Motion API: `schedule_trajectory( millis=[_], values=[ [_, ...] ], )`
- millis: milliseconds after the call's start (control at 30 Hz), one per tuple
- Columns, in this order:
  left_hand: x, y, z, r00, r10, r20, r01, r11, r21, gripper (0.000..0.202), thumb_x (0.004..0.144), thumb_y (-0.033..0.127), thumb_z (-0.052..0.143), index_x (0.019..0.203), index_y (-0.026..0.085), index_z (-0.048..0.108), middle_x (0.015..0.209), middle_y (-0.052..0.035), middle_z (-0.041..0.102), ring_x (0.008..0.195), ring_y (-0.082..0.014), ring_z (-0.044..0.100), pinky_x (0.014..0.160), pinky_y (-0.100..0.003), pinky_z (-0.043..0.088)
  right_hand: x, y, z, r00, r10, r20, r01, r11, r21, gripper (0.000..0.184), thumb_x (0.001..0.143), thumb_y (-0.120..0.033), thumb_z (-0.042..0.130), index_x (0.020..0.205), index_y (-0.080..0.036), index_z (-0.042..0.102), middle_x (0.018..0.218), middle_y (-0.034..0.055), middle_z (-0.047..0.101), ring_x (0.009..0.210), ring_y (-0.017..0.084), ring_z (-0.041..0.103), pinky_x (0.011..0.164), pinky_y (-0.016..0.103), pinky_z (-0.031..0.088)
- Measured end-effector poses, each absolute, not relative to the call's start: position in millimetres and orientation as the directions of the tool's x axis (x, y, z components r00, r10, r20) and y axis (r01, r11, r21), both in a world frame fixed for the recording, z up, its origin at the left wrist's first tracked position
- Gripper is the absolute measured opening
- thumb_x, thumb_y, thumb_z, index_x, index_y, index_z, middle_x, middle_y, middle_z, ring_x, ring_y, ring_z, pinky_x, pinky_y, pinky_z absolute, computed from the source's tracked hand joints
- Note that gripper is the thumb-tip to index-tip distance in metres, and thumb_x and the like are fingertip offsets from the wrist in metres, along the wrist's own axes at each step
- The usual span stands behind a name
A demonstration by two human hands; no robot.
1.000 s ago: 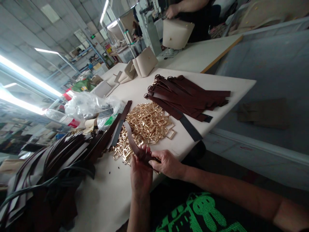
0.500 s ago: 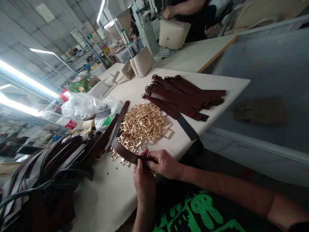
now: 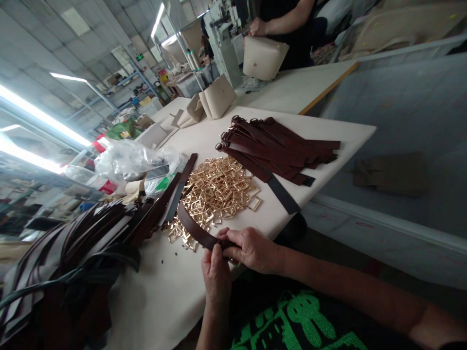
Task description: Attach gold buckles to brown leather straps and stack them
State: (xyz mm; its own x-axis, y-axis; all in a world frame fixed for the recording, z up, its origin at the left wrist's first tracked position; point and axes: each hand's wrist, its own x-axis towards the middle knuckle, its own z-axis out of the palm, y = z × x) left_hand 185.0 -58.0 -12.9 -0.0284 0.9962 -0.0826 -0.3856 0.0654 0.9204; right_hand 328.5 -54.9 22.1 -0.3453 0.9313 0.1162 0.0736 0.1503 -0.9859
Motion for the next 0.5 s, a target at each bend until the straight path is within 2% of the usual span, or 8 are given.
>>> schedule_trajectory(
  millis=[100, 200, 300, 367, 467, 500],
  values=[
    [182, -56, -12, -0.016, 0.996, -0.087, -0.35, 0.076, 0.934, 0.029, 0.078, 0.043, 0.074, 0.095, 0.019, 0.077, 0.102, -0.0074, 0.075, 0.096, -0.0207, 0.069, 0.086, -0.028, 0.053, 328, -55, 22, -0.366, 0.927, 0.082, -0.141, 0.032, -0.99, 0.026, 0.088, -0.035, 0.065, 0.107, -0.017, 0.064, 0.079, 0.0002, 0.065, 0.067, 0.015, 0.062, 0.06, 0.023, 0.046],
    [181, -56, -11, -0.078, 0.993, -0.089, -0.352, 0.056, 0.934, 0.031, 0.08, 0.046, 0.071, 0.096, 0.02, 0.076, 0.108, -0.0073, 0.074, 0.093, -0.02, 0.069, 0.081, -0.027, 0.055, 327, -54, 14, -0.301, 0.95, 0.082, -0.374, -0.039, -0.927, 0.034, 0.079, -0.043, 0.075, 0.093, -0.017, 0.058, 0.075, -0.0019, 0.061, 0.063, 0.013, 0.059, 0.058, 0.024, 0.047],
    [185, -59, -14, -0.112, 0.987, -0.113, -0.338, 0.07, 0.939, 0.035, 0.079, 0.05, 0.07, 0.097, 0.021, 0.075, 0.115, -0.0087, 0.072, 0.102, -0.0239, 0.068, 0.087, -0.031, 0.055, 324, -54, 7, -0.16, 0.982, 0.104, -0.343, 0.043, -0.938, 0.038, 0.075, -0.045, 0.08, 0.076, -0.019, 0.052, 0.066, -0.0046, 0.056, 0.057, 0.011, 0.053, 0.055, 0.022, 0.043],
    [189, -61, -14, -0.118, 0.983, -0.14, -0.304, 0.099, 0.948, 0.039, 0.077, 0.053, 0.071, 0.098, 0.021, 0.076, 0.11, -0.0097, 0.074, 0.106, -0.0279, 0.068, 0.089, -0.035, 0.055, 323, -55, 3, -0.113, 0.988, 0.106, -0.293, 0.069, -0.954, 0.039, 0.074, -0.045, 0.08, 0.072, -0.019, 0.05, 0.062, -0.0054, 0.053, 0.054, 0.01, 0.049, 0.052, 0.022, 0.041],
    [192, -62, -8, -0.098, 0.987, -0.125, -0.28, 0.093, 0.955, 0.037, 0.071, 0.053, 0.075, 0.093, 0.024, 0.077, 0.103, -0.0091, 0.075, 0.107, -0.0345, 0.067, 0.086, -0.04, 0.057, 328, -52, 1, -0.162, 0.981, 0.105, -0.288, 0.054, -0.956, 0.038, 0.077, -0.045, 0.076, 0.074, -0.02, 0.049, 0.062, -0.0049, 0.054, 0.054, 0.011, 0.051, 0.052, 0.022, 0.042],
    [191, -61, -4, -0.07, 0.989, -0.128, -0.201, 0.112, 0.973, 0.033, 0.07, 0.053, 0.076, 0.092, 0.027, 0.078, 0.103, -0.007, 0.075, 0.107, -0.0361, 0.067, 0.084, -0.042, 0.058, 333, -49, 2, -0.174, 0.978, 0.11, -0.246, 0.065, -0.967, 0.036, 0.076, -0.044, 0.076, 0.075, -0.02, 0.05, 0.062, -0.0047, 0.054, 0.055, 0.012, 0.052, 0.053, 0.022, 0.041]
  ],
)
